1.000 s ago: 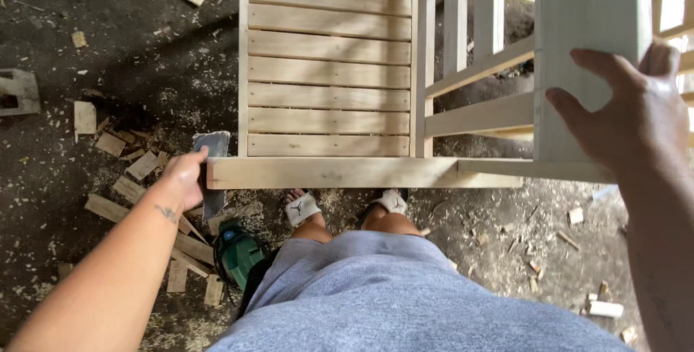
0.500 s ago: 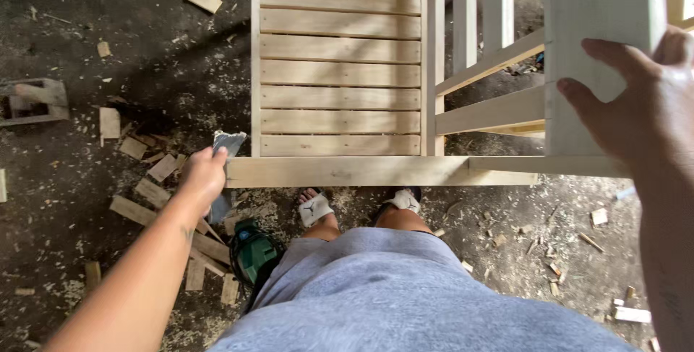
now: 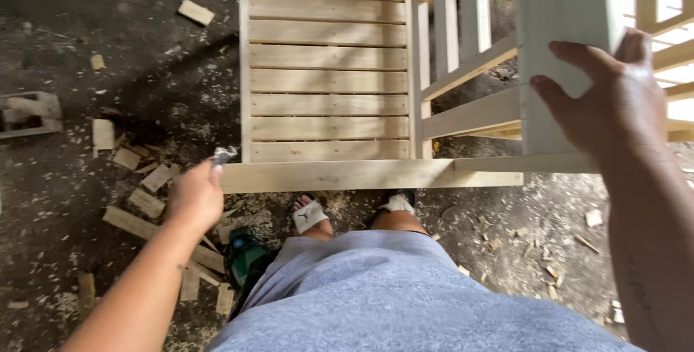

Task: The person sands a wooden chair with a piece of sandpaper. They rub the sandpaper against different parts of the wooden frame, including the legs and the seat slats.

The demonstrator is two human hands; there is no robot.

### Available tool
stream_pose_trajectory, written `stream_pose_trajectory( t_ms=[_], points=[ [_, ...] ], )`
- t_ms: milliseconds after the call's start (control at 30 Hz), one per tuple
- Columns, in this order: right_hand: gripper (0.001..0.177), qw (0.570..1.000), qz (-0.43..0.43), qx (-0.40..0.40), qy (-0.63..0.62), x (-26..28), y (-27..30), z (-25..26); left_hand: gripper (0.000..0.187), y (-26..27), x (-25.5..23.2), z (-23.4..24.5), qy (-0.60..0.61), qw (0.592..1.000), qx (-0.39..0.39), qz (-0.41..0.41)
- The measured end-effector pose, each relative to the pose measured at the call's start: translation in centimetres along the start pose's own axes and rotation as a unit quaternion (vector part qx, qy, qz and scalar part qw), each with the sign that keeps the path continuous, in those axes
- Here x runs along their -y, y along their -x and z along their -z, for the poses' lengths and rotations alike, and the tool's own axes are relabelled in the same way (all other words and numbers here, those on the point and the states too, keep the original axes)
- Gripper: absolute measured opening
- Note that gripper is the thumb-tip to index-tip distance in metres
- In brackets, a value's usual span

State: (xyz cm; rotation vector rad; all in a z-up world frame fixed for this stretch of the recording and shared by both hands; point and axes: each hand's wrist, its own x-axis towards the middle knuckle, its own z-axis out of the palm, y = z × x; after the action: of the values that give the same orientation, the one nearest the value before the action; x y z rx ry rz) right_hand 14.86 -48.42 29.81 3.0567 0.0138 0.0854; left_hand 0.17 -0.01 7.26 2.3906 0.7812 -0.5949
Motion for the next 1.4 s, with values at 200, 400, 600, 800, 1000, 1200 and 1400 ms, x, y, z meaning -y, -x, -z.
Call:
stream_pose_trajectory(
  t_ms=[200, 400, 600, 800, 1000, 1200, 1400],
  points=[
    [0.056, 1.0, -0.012, -0.001, -0.004, 0.5, 0.3, 0.2, 0.034, -3.7, -1.6, 0.4, -0.042, 0.998, 0.052, 0.011],
    [0.053, 0.999, -0.036, 0.018, 0.002, 0.8, 0.2, 0.6, 0.037, -2.8, -1.3, 0.7, -0.145, 0.986, 0.084, -0.019],
    [0.052, 0.998, -0.051, 0.035, 0.007, 1.4, 0.3, 0.9, 0.04, -7.5, -1.1, -1.2, -0.197, 0.972, 0.127, -0.02],
    [0.052, 0.999, -0.04, 0.034, 0.002, 1.0, 0.4, 0.6, 0.041, -4.6, 0.4, 0.9, -0.05, 0.991, 0.101, 0.072],
    [0.051, 0.999, -0.04, 0.02, -0.011, 1.3, 0.2, 0.8, 0.037, 1.7, 13.0, 2.1, -0.051, 0.958, 0.236, 0.155],
    [0.055, 1.0, -0.025, 0.009, -0.004, 0.5, 0.0, 0.0, 0.046, 1.7, 13.4, 1.6, -0.065, 0.964, 0.204, 0.154],
    [0.046, 0.967, 0.086, -0.162, -0.174, 0.0, 1.2, 0.0, 0.032, 3.0, -4.7, 5.7, 0.224, 0.967, 0.021, -0.116]
  ],
)
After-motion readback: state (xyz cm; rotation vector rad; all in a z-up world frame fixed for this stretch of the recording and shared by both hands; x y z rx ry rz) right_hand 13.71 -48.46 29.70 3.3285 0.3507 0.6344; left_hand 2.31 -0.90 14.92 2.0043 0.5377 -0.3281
